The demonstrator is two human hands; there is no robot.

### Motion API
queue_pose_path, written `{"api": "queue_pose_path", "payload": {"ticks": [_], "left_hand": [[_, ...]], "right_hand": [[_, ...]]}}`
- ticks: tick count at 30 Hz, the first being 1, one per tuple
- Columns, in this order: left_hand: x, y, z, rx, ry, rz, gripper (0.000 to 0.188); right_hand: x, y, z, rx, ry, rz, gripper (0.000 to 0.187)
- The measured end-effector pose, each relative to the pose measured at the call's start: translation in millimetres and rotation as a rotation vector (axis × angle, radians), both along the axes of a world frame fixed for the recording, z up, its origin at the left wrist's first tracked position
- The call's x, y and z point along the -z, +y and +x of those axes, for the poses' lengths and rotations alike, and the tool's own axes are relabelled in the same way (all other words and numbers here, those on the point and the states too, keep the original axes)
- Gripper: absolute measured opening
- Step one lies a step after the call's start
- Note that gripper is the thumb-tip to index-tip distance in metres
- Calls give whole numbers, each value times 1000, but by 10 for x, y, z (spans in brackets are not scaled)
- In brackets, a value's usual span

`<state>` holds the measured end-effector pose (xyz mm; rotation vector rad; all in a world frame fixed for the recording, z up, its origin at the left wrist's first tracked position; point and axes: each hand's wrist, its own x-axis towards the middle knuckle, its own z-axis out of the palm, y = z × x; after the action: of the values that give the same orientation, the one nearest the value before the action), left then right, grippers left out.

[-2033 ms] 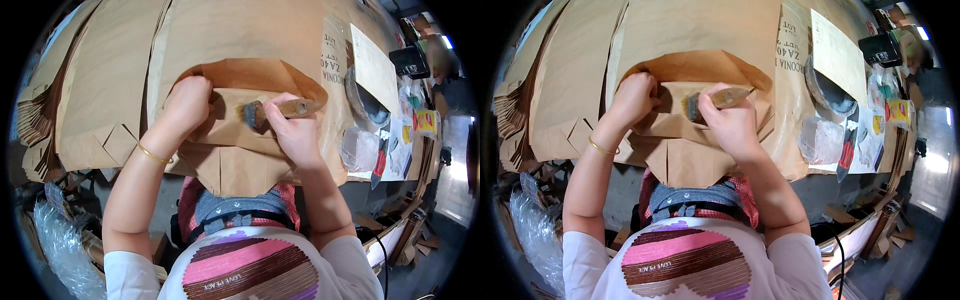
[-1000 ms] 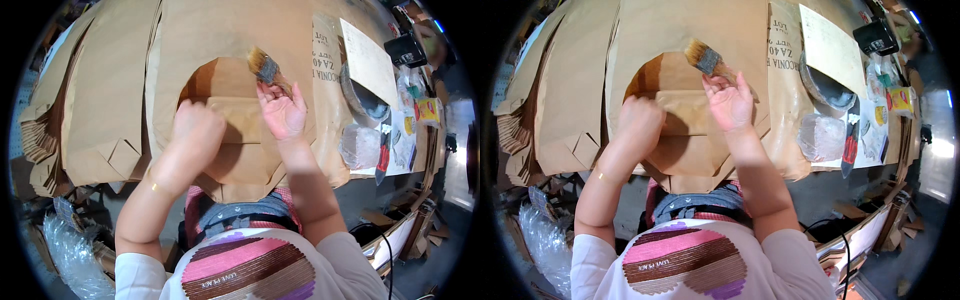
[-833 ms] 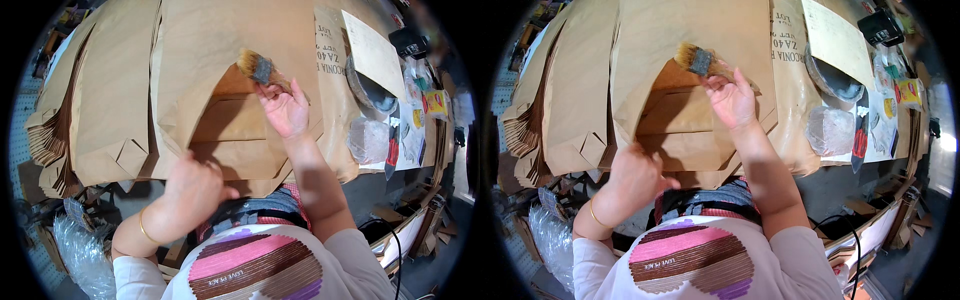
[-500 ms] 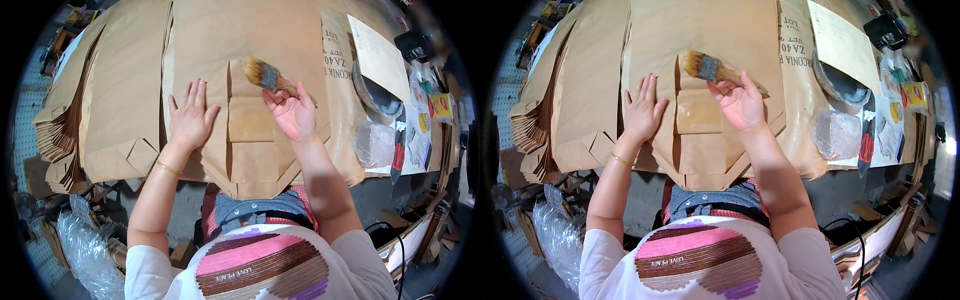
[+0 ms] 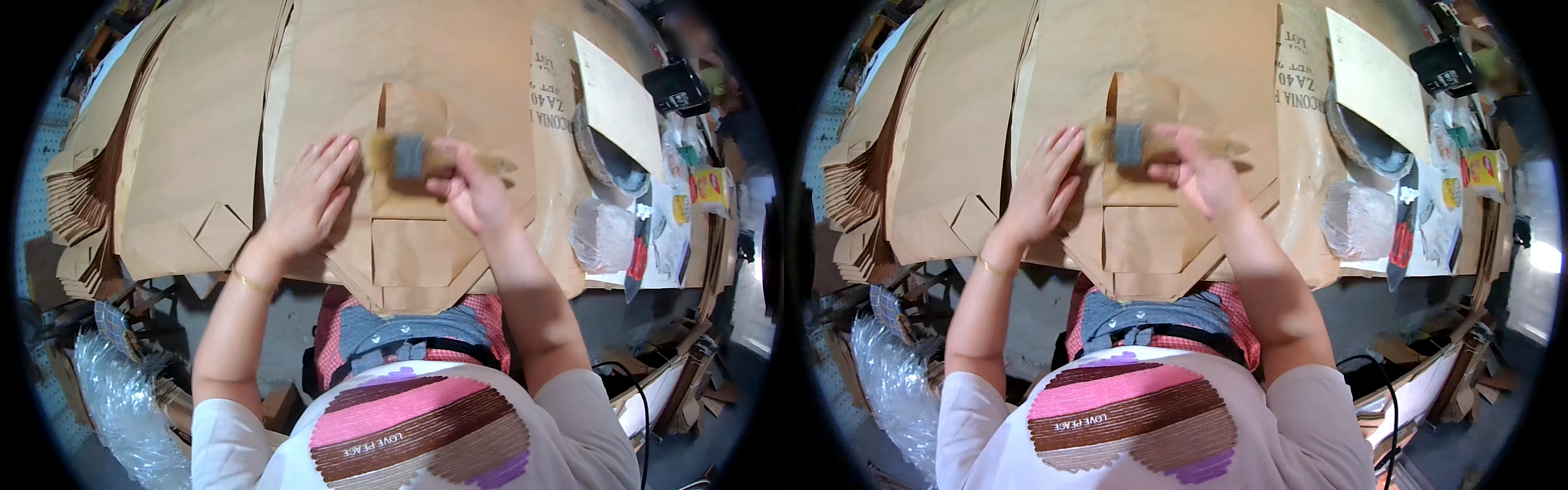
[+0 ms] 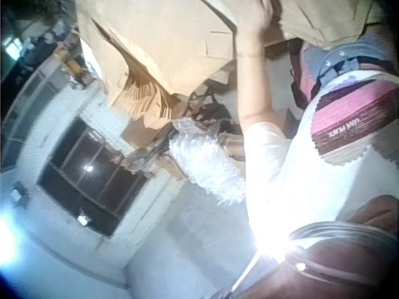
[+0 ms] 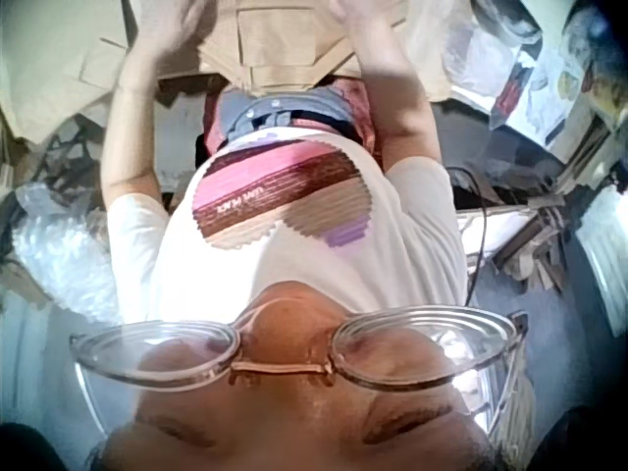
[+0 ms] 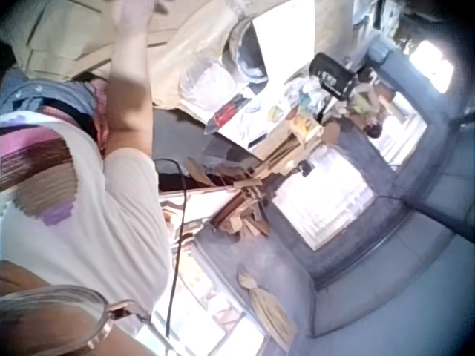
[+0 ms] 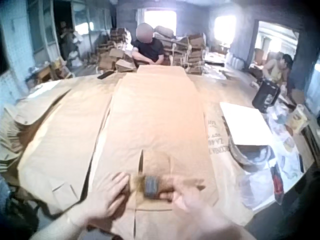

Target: The person folds flat cardboard sheets into box shapes, applies glue to the flaps with a brush, and presses the flaps to seal them. The person repeats this process for multiple boxes, stacking the finished boxes on the table.

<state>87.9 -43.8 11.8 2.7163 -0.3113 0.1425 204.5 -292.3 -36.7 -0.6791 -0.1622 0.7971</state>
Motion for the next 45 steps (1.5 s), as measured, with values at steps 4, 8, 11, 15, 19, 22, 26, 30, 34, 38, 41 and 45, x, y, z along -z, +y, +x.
{"api": "queue_pose_path", "payload": {"ticks": [4, 8, 11, 15, 19, 22, 26, 30, 34, 38, 41, 45], "left_hand": [[176, -168, 89, 9, -28, 270, 62], [171, -114, -1, -25, -33, 282, 61], [201, -115, 14, -22, -44, 291, 61], [226, -137, 36, -11, -48, 286, 61], [255, -118, 28, -18, -81, 327, 59], [225, -111, 41, -10, -97, 350, 57], [169, 8, 117, 28, -29, 46, 48], [329, 182, 268, 28, 45, -436, 35], [383, 34, 215, 35, -204, -153, 33], [370, 8, 180, 25, -226, -157, 31], [402, -5, 184, 13, -223, -176, 30], [404, 4, 172, 4, -240, -158, 29]], "right_hand": [[-206, -622, -627, -179, -324, -542, 24], [-887, -911, -561, 61, -1434, -682, 19], [-1032, -821, -576, -65, -1761, -875, 25], [-947, -780, -825, -251, -1762, -890, 26], [-846, -770, -1035, -253, -1651, -785, 20], [-771, -739, -1070, -249, -1522, -669, 19], [-874, -571, -865, -211, -1280, -456, 21], [-957, 174, -695, -34, -1671, -500, 22], [-725, 227, -717, -305, -1695, -539, 18], [-712, -65, -839, -405, -1648, -540, 19], [-775, -259, -920, -420, -1549, -558, 19], [-921, -538, -959, -473, -1366, -609, 19]]}}
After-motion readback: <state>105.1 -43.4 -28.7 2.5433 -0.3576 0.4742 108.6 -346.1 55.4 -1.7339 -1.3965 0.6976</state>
